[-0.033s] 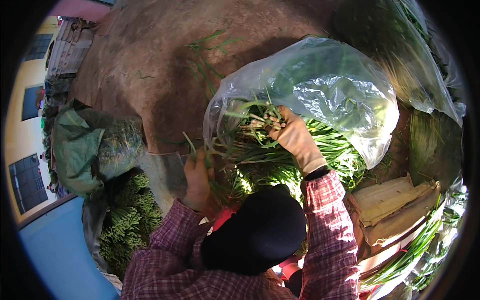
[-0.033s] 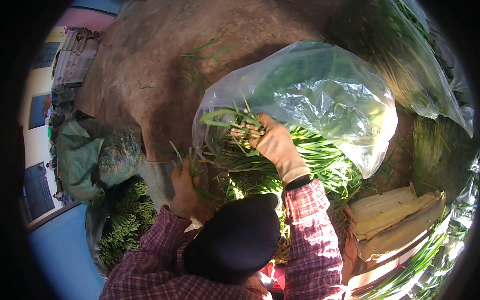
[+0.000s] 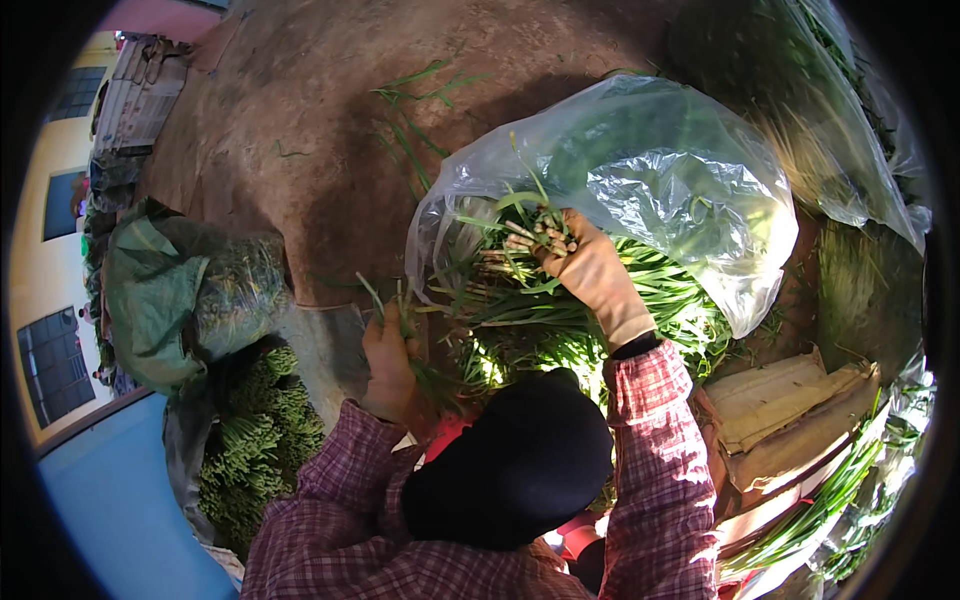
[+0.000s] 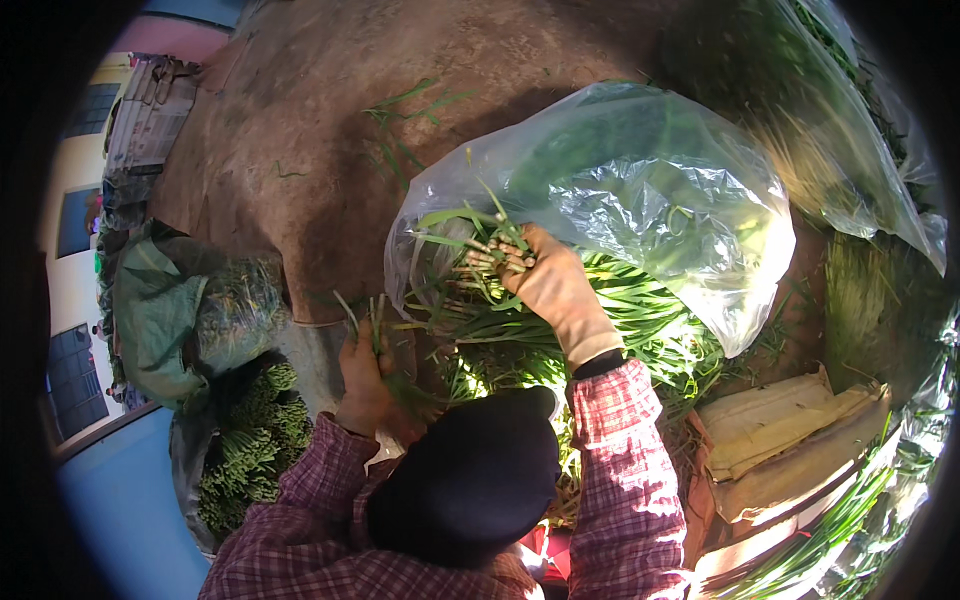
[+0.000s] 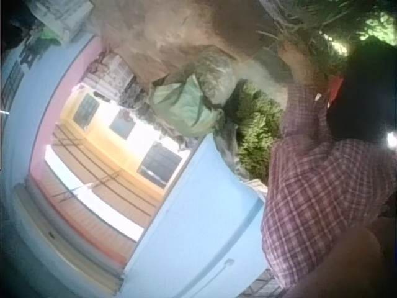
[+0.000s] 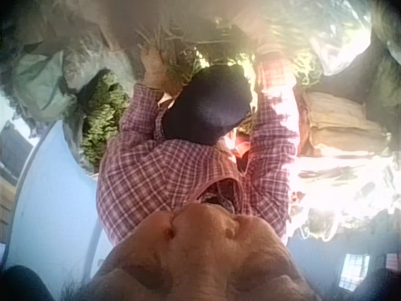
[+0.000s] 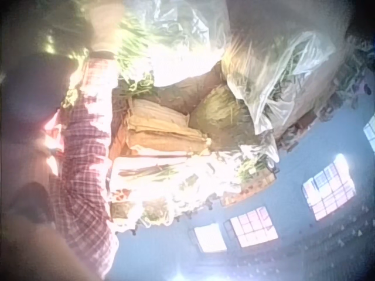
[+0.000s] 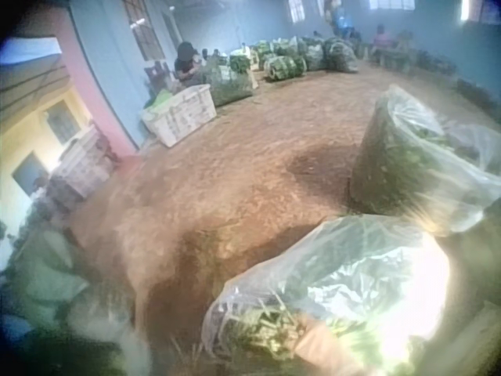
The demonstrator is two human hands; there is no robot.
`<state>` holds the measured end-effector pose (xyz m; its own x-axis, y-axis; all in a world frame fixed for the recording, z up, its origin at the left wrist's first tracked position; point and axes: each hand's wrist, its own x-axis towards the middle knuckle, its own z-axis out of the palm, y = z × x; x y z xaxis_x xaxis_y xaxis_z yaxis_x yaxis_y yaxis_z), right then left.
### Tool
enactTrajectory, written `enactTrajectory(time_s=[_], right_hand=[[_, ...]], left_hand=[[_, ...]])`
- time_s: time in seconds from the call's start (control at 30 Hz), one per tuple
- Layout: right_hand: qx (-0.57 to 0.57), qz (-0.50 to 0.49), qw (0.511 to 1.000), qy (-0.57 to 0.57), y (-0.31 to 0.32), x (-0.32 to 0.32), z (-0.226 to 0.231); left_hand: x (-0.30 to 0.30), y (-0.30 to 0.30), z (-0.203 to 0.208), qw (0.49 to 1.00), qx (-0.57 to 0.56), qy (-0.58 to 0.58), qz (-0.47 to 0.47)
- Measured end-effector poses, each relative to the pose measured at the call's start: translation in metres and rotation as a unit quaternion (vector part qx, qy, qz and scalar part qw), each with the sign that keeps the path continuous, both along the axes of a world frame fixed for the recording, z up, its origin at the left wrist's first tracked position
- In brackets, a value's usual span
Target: The person trims the roots and tops of green onions using a cleaver, ties them into bundles with red straps, and places the bundled vegetables into large plastic bags.
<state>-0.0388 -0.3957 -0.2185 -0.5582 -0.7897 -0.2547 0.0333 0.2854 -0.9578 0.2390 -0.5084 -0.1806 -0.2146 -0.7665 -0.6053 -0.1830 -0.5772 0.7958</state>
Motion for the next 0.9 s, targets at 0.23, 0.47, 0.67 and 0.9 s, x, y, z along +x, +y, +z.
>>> enactTrajectory(time_s=[0.23, 0.47, 0.67, 0.9], right_hand=[[-0.042, 0.009, 0.999, 0.02, 0.007, 0.005, 0.009], [0.07, 0.118, 0.929, 0.344, -0.007, 0.018, 0.043], [-0.032, -0.068, 0.993, -0.091, 0.015, -0.012, 0.028], [-0.04, -0.106, 0.992, -0.057, 0.037, -0.039, 0.064]], left_hand=[[-0.084, 0.001, -0.033, 0.975, 0.125, 0.074, -0.169], [-0.124, 0.015, -0.056, 0.981, 0.022, 0.141, -0.13], [-0.101, -0.022, -0.063, 0.994, 0.032, 0.074, -0.075], [-0.1, -0.016, -0.045, 0.987, -0.043, -0.013, -0.153]])
